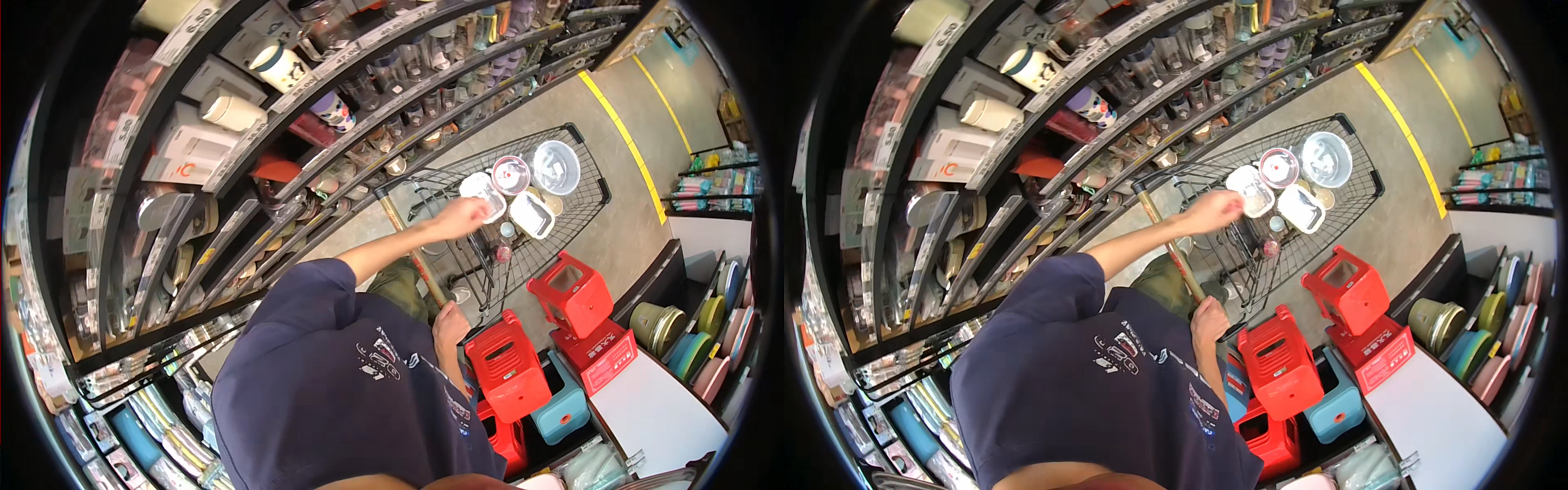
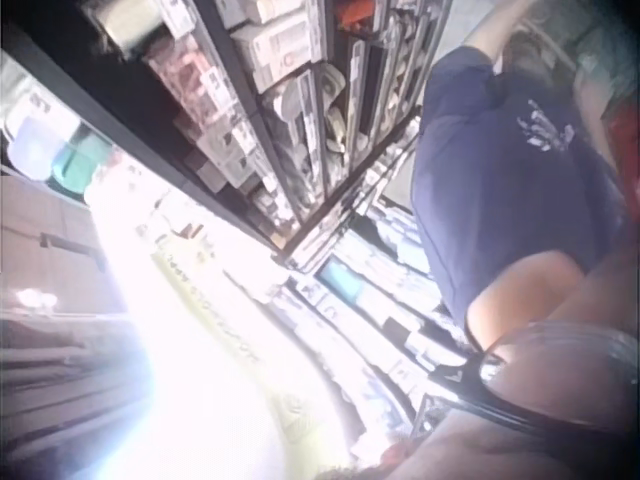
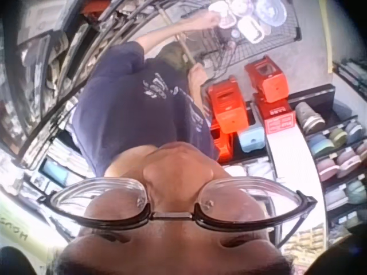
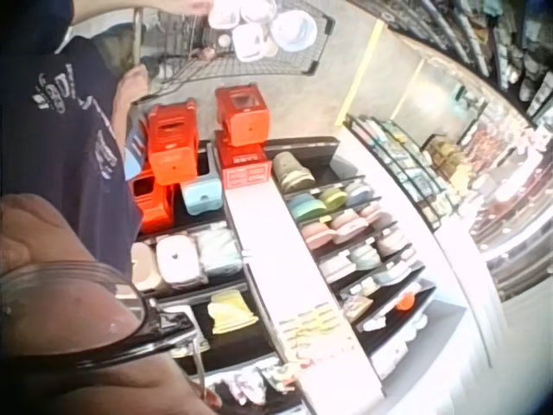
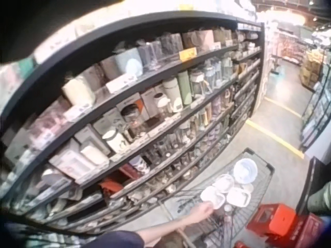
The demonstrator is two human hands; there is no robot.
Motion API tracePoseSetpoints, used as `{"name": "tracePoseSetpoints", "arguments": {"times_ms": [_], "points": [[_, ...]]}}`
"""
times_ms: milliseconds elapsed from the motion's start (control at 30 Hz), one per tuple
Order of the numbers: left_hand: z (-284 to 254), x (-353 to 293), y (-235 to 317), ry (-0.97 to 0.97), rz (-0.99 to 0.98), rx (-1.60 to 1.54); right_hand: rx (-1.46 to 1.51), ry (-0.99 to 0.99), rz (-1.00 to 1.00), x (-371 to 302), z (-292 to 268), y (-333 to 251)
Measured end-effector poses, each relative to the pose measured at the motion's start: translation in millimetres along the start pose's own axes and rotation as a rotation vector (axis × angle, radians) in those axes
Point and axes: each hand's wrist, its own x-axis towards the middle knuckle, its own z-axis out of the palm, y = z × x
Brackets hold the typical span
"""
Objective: Picking up various household storage and kitchen items from store shelves and placing them into a shopping cart.
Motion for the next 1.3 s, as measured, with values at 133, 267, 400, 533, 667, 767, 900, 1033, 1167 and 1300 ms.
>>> {"name": "tracePoseSetpoints", "arguments": {"times_ms": [133, 267, 400, 533, 667, 767, 900, 1033, 1167, 1300], "points": [[-71, -51, -43, 0.271, -0.153, 0.097, -0.008, 0.033, 0.001, 10, 9, 13], [-117, -92, -101, 0.484, -0.323, 0.194, -0.048, 0.039, 0.009, 23, 5, 20], [-139, -109, -171, 0.465, -0.491, 0.269, -0.068, 0.058, 0.029, 34, -6, 23], [-149, -96, -195, 0.309, -0.622, 0.417, -0.136, 0.080, 0.056, 46, -1, 37], [-157, -81, -246, 0.240, -0.620, 0.611, -0.109, 0.114, 0.046, 58, -13, 37], [-160, -62, -257, 0.204, -0.656, 0.874, -0.102, 0.163, 0.037, 65, -14, 42], [-168, -32, -257, 0.193, -0.854, 0.867, -0.104, 0.167, 0.060, 70, -10, 52], [-182, -22, -282, 0.204, -0.833, 0.897, -0.066, 0.170, 0.053, 78, -14, 48], [-194, -17, -309, 0.145, -0.840, 0.855, -0.064, 0.189, 0.058, 80, -14, 46], [-189, -26, -341, 0.194, -0.865, 1.064, -0.054, 0.185, 0.047, 82, -15, 39]]}}
